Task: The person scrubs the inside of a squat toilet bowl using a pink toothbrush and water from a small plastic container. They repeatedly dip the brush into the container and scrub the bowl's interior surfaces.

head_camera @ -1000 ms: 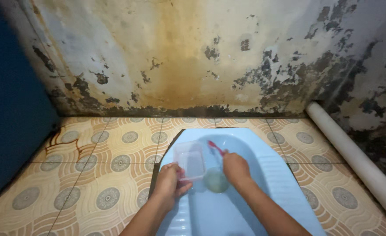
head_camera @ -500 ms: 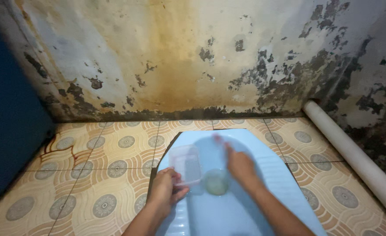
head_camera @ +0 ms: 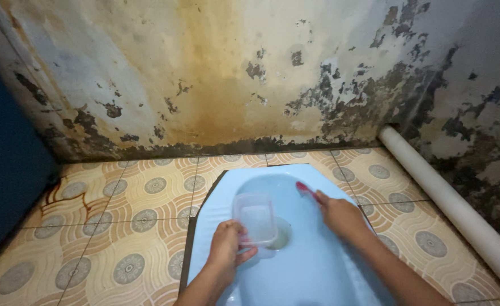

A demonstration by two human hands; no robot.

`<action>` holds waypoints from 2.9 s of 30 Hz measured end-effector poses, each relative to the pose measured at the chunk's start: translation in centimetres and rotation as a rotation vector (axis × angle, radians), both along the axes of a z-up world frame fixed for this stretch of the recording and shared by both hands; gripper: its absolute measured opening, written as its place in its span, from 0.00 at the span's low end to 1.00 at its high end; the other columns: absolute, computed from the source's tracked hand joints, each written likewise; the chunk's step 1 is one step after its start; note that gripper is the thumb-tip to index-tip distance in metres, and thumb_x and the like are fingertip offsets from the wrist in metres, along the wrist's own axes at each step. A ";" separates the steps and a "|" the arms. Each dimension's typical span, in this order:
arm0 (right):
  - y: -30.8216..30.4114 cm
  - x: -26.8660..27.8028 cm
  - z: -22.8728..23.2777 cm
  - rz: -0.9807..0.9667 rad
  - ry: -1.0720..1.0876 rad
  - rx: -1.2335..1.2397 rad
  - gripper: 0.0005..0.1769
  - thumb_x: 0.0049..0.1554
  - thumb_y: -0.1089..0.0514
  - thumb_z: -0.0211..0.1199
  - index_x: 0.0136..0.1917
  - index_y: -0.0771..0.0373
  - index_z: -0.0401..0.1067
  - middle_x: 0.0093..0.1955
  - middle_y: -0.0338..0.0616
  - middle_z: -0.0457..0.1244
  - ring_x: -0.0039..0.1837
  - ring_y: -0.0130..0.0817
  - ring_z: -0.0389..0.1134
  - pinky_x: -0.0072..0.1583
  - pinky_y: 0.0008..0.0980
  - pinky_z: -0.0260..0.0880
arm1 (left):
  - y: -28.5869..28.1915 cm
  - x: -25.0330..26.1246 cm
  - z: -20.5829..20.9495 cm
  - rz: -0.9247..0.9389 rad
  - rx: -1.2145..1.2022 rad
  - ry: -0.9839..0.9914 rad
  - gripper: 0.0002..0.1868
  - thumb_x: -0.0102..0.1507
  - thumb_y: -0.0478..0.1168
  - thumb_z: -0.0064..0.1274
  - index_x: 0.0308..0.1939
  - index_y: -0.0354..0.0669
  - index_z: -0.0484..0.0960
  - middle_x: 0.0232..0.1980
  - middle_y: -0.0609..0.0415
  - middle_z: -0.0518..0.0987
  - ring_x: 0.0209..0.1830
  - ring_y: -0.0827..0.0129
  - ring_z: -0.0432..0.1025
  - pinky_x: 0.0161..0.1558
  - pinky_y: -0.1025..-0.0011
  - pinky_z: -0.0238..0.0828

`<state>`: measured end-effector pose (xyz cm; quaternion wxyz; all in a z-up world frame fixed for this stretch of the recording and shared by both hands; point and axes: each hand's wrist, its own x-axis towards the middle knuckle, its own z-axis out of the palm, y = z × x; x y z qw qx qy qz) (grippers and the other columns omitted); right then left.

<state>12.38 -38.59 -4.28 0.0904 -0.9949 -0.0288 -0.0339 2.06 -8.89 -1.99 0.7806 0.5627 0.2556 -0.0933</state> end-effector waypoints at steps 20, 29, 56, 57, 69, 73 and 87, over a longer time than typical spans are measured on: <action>-6.7 -12.9 7.1 -0.015 0.279 0.035 0.29 0.61 0.39 0.47 0.76 0.28 0.60 0.41 0.57 0.72 0.46 0.50 0.76 0.55 0.46 0.76 | -6.7 0.8 -1.9 -0.140 -0.004 0.008 0.16 0.60 0.38 0.45 0.52 0.46 0.72 0.48 0.52 0.71 0.44 0.63 0.70 0.42 0.60 0.83; -9.2 -15.9 6.6 -0.118 0.351 0.148 0.29 0.60 0.38 0.48 0.75 0.27 0.62 0.36 0.52 0.72 0.41 0.43 0.77 0.53 0.42 0.78 | -7.4 0.2 -1.5 -0.158 -0.014 0.031 0.14 0.61 0.40 0.43 0.51 0.48 0.71 0.49 0.52 0.73 0.47 0.63 0.73 0.46 0.58 0.83; -13.4 -22.6 7.6 -0.225 0.590 0.385 0.22 0.63 0.38 0.55 0.69 0.32 0.73 0.28 0.36 0.60 0.33 0.30 0.59 0.39 0.35 0.64 | -12.3 -0.7 -0.5 -0.299 -0.095 -0.039 0.12 0.59 0.36 0.44 0.47 0.47 0.73 0.44 0.55 0.74 0.41 0.66 0.72 0.45 0.59 0.82; -13.5 -23.0 7.5 -0.307 0.482 0.426 0.23 0.63 0.39 0.56 0.69 0.35 0.74 0.29 0.38 0.60 0.34 0.30 0.59 0.40 0.36 0.66 | -12.5 -0.7 -0.5 -0.301 -0.103 -0.039 0.13 0.59 0.36 0.43 0.47 0.47 0.74 0.45 0.55 0.74 0.42 0.65 0.72 0.45 0.59 0.82; -16.3 -27.2 4.5 -0.189 0.666 0.334 0.30 0.62 0.39 0.51 0.76 0.34 0.69 0.38 0.33 0.69 0.38 0.21 0.67 0.47 0.30 0.72 | -12.5 -1.5 -1.1 -0.313 -0.084 0.018 0.14 0.60 0.36 0.45 0.51 0.48 0.70 0.48 0.53 0.70 0.45 0.62 0.71 0.47 0.56 0.82; -14.9 -28.0 5.4 -0.266 0.839 0.096 0.27 0.63 0.35 0.46 0.73 0.27 0.68 0.34 0.34 0.70 0.36 0.22 0.69 0.48 0.26 0.76 | -12.4 -1.5 -0.9 -0.357 -0.044 0.021 0.15 0.62 0.37 0.45 0.54 0.46 0.70 0.49 0.52 0.70 0.46 0.63 0.70 0.49 0.59 0.85; -14.9 -30.3 4.9 -0.057 0.595 0.345 0.28 0.63 0.40 0.56 0.76 0.34 0.70 0.50 0.38 0.76 0.49 0.27 0.74 0.54 0.31 0.75 | -14.1 -5.6 -0.3 -0.623 -0.080 0.008 0.16 0.60 0.39 0.48 0.52 0.47 0.71 0.49 0.54 0.74 0.46 0.63 0.73 0.44 0.59 0.83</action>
